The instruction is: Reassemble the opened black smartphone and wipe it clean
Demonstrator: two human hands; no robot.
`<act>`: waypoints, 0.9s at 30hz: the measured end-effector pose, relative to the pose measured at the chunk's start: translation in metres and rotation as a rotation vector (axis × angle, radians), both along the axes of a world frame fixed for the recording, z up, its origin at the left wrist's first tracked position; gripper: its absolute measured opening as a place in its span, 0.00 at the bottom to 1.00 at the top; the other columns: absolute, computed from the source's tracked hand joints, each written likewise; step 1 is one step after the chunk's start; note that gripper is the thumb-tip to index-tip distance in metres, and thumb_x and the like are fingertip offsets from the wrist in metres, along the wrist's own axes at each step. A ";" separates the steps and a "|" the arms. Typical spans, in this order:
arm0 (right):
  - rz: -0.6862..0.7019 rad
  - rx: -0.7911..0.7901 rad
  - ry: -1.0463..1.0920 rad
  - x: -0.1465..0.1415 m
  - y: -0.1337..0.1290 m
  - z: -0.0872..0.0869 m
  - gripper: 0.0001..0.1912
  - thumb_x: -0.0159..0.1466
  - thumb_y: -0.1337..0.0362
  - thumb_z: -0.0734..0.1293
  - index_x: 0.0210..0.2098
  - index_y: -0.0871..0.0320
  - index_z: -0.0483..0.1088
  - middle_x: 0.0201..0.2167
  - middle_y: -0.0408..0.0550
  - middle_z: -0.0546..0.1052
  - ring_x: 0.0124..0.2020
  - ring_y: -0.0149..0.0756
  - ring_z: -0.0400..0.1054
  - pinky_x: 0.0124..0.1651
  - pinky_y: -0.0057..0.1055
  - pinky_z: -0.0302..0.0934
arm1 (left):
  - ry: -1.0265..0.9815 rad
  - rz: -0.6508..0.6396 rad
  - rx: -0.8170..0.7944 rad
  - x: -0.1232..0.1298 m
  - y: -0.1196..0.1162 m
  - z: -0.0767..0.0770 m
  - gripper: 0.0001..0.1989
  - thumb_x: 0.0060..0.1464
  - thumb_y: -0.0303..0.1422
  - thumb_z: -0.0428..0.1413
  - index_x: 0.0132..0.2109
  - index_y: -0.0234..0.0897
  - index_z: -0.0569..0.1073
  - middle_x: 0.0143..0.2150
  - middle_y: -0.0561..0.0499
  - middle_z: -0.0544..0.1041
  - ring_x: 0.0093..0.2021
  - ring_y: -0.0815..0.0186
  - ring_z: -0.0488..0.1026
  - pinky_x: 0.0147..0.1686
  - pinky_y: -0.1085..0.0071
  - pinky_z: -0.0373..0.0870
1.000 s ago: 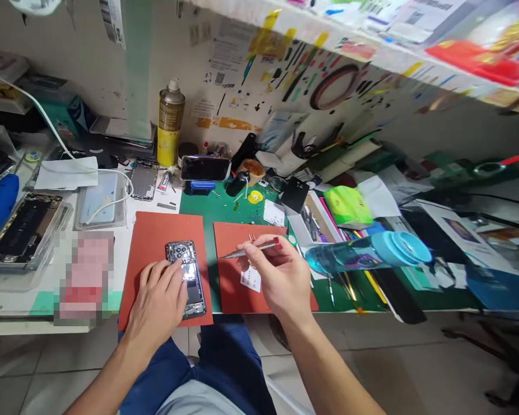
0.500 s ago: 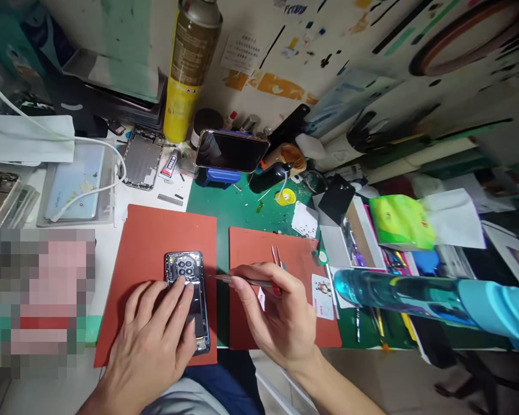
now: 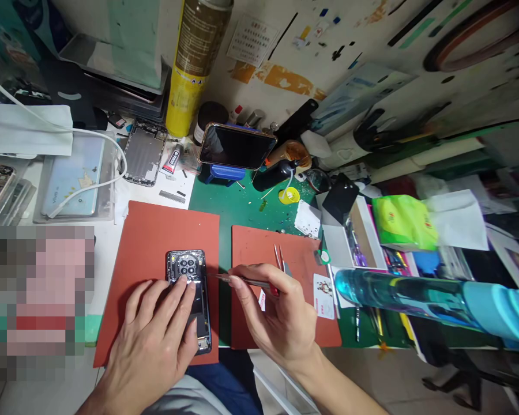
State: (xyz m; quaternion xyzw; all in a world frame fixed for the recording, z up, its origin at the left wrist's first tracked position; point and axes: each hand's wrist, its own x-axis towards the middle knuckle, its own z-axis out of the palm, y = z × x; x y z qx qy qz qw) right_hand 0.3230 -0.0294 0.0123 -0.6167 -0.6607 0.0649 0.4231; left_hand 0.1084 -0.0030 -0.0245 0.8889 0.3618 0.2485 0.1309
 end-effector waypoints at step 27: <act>0.125 -0.080 -0.322 -0.002 0.017 0.029 0.08 0.73 0.72 0.69 0.45 0.55 0.68 0.30 0.41 0.82 0.26 0.31 0.77 0.29 0.28 0.70 | -0.040 0.017 -0.026 0.002 -0.004 -0.003 0.19 0.69 0.32 0.56 0.62 0.30 0.79 0.63 0.44 0.81 0.58 0.46 0.74 0.65 0.45 0.61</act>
